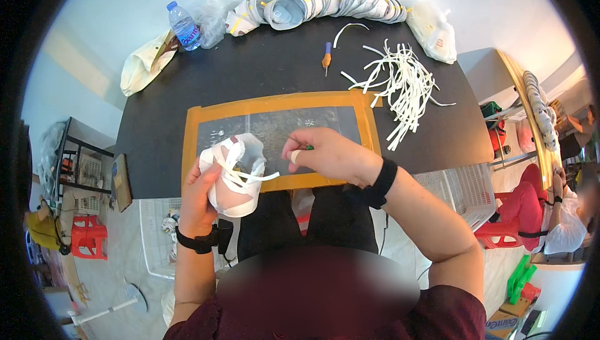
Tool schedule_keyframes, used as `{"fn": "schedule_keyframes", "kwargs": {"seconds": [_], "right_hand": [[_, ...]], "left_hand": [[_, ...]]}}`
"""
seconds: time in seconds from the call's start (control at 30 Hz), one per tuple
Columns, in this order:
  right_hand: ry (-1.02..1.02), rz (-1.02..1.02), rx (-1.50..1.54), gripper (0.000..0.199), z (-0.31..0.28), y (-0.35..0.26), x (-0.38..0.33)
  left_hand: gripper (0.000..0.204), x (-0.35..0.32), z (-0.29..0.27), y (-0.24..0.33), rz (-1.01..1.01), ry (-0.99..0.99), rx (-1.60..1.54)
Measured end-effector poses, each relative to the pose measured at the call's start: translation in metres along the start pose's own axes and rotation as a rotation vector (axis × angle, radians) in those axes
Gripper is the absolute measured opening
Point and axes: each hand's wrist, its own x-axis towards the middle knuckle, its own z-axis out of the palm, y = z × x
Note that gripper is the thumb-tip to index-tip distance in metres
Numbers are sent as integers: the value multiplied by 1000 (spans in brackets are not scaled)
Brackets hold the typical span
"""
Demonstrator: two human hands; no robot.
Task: Lacing a shoe upper in a manufacturing workshop environment.
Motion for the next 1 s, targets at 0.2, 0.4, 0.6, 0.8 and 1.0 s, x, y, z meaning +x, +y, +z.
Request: {"fn": "schedule_keyframes", "kwargs": {"seconds": [0.2,0.4,0.6,0.8,1.0], "right_hand": [[217,-138,79,19,15,0,-2],[48,-607,-164,21,19,1,7],[-52,-452,-185,18,37,10,9],[401,-272,6,13,46,27,14],[351,-92,239,12,63,20,14]], "left_hand": [[34,-1,-4,7,1,-41,-79],[33,4,2,15,-120,-163,-79],[29,12,12,16,-123,-158,-19],[16,-9,9,-15,146,213,48],[14,-27,30,-49,21,146,128]]}}
